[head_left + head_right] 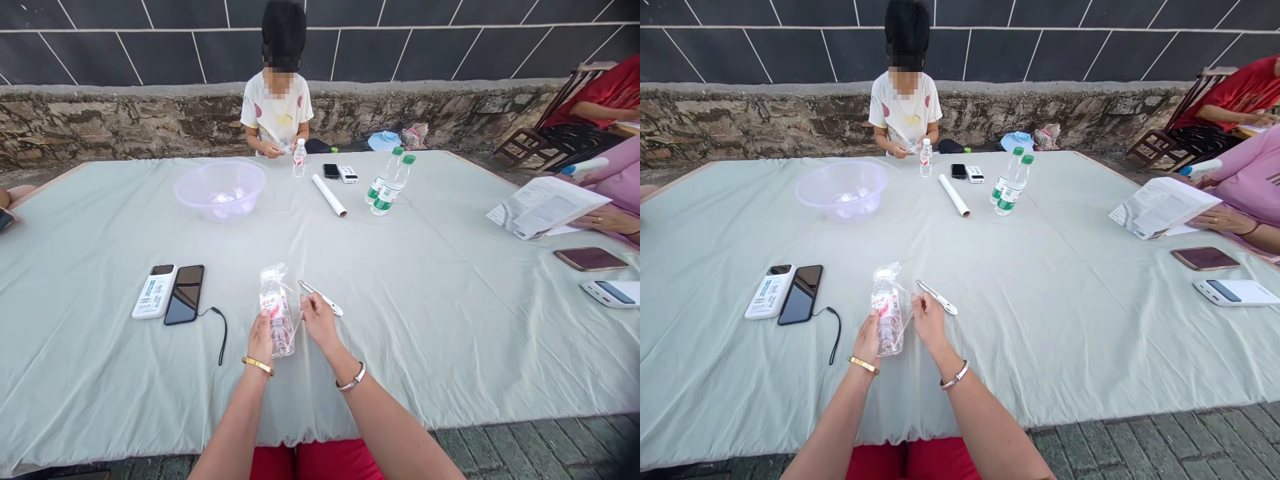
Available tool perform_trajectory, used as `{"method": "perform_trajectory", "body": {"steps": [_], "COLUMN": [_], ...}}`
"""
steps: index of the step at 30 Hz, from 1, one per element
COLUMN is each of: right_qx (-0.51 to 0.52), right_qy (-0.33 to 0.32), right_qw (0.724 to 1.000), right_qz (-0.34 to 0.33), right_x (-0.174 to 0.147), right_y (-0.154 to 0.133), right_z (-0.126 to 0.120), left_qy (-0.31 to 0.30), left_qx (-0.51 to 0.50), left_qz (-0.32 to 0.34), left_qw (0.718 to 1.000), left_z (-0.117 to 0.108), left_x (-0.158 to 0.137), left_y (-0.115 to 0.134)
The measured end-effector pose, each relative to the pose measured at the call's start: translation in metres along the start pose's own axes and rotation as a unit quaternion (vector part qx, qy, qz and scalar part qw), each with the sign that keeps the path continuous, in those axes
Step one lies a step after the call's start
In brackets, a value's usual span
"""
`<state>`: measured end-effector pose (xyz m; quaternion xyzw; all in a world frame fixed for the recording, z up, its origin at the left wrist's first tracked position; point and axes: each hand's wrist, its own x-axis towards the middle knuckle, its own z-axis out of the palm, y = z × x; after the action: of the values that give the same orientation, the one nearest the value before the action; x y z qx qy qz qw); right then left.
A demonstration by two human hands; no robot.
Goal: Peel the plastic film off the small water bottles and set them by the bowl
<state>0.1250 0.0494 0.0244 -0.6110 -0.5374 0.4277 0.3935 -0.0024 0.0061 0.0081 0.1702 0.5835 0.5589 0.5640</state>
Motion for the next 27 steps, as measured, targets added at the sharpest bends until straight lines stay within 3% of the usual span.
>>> {"method": "perform_trajectory", "body": {"steps": [4, 9, 14, 19, 23, 27], "right_qx": [0.085, -0.011, 0.000, 0.025, 0.036, 0.084], "right_qy": [-0.032, -0.021, 0.028, 0.023, -0.002, -0.070], "right_qw": [0.994, 1.000, 0.999, 0.999, 0.999, 0.993], "right_qz": [0.056, -0.007, -0.025, -0.012, 0.003, 0.049], "right_x": [-0.004, -0.010, -0.006, -0.001, 0.001, 0.006], "right_y": [-0.005, -0.002, 0.000, -0.001, 0.001, -0.004], "right_z": [0.006, 0.020, 0.024, 0.023, 0.023, 0.014], "left_qy": [0.017, 0.021, -0.043, -0.062, -0.073, -0.069], "left_qx": [0.020, 0.012, -0.106, -0.154, -0.197, -0.199], "left_qz": [0.019, 0.032, 0.026, -0.011, -0.034, -0.039], "left_qw": [0.999, 0.999, 0.993, 0.986, 0.977, 0.977], "left_z": [-0.001, -0.003, -0.004, -0.005, -0.006, -0.008], "left_x": [-0.002, -0.005, -0.003, -0.002, -0.002, 0.000], "left_y": [0.000, 0.002, 0.006, 0.012, 0.016, 0.018]}}
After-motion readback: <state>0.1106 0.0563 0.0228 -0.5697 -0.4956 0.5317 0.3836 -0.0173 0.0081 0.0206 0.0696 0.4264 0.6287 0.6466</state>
